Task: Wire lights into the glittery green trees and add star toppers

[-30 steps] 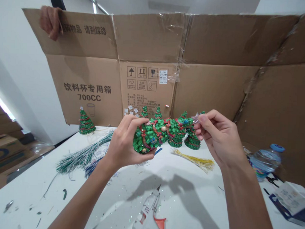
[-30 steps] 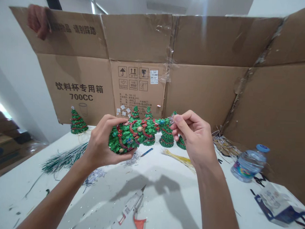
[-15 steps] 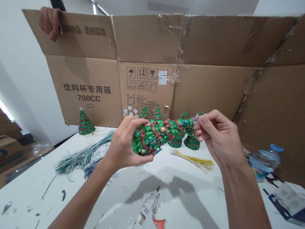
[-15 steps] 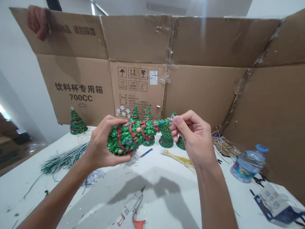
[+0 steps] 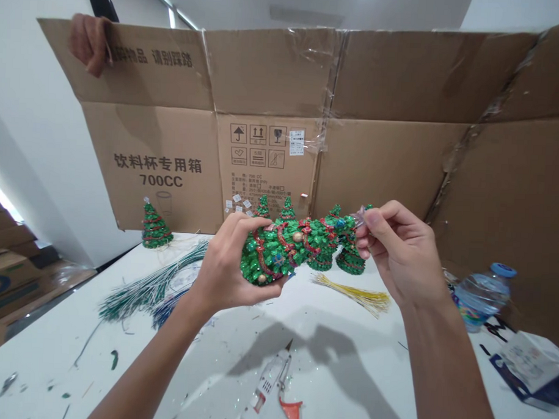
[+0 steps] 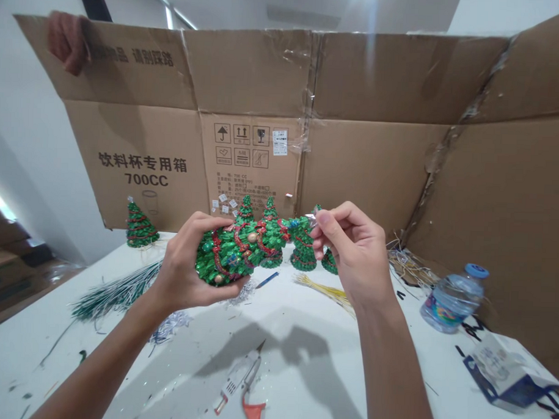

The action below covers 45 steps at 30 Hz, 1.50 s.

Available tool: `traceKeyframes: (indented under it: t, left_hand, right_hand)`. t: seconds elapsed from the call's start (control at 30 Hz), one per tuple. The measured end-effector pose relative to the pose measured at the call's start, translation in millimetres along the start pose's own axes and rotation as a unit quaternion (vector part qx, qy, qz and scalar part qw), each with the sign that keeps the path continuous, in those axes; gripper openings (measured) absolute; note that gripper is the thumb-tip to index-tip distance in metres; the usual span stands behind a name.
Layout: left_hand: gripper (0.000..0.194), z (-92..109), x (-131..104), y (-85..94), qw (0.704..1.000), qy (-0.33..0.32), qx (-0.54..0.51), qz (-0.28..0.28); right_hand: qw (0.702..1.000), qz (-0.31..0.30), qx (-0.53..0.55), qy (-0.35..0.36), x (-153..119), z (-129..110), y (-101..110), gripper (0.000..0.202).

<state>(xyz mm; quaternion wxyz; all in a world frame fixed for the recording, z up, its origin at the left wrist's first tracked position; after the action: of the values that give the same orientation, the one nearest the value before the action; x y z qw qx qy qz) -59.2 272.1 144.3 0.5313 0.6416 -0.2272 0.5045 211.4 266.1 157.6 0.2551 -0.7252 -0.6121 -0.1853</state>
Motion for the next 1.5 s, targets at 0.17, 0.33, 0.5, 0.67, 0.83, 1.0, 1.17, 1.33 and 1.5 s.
traceKeyframes:
  t: [0.17,0.33,0.5,0.67,0.83,1.0,1.17,1.33,1.5]
  left_hand:
    - [0.079,0.4,0.7,0.0,1.000,0.002,0.000,-0.002]
    - [0.078,1.8,0.7,1.0,1.000,-0.001,0.002,0.002]
    - [0.078,2.2,0.6,1.1,1.000,-0.001,0.002,0.002]
    - [0.079,2.2,0.3,1.2,1.000,0.002,0.006,0.000]
    - [0.079,2.3,0.4,1.5,1.000,0.001,0.011,0.003]
    - [0.079,2.1,-0.1,1.2,1.000,-0.001,0.015,0.001]
    - [0.079,1.1,-0.8,0.9,1.000,0.001,0.011,0.002]
    - [0.078,1.9,-0.3,1.0,1.000,-0.005,0.012,0.006]
    - [0.079,1.9,-0.1,1.2,1.000,-0.003,0.011,0.007]
  right_hand:
    - [1.000,-0.002,0.006,-0.001,-1.4,-0.6,-0.7,0.035]
    - [1.000,-0.006,0.012,-0.002,-2.5,-0.5,-1.8,0.036]
    - [1.000,-0.004,0.015,0.000,-2.9,0.9,-1.1,0.035]
    - [1.000,0.004,0.013,0.008,-2.0,1.8,-1.5,0.036]
    - [1.000,0.015,0.006,0.016,-1.3,1.7,-2.1,0.038]
    - [1.000,0.016,0.001,0.016,-0.7,2.6,-1.1,0.039]
    - [1.000,0.017,0.000,0.017,-0.2,3.6,-1.1,0.040]
    - [1.000,0.019,0.002,0.020,-1.3,5.0,-2.7,0.039]
    - [0.999,0.023,0.005,0.022,-1.9,5.7,-4.7,0.039]
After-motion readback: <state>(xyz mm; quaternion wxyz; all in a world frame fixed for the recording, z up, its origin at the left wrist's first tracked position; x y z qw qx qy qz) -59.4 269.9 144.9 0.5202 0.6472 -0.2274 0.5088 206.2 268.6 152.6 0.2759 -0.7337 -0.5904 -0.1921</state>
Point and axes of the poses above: each hand's wrist, its own x-axis towards the middle knuckle, its own y-axis out of the back of the hand, z = x × y, the point moved 4 cm from there along x, towards the middle knuckle, and after that the axes turned 11 degrees about -x, right-handed, at the moved point
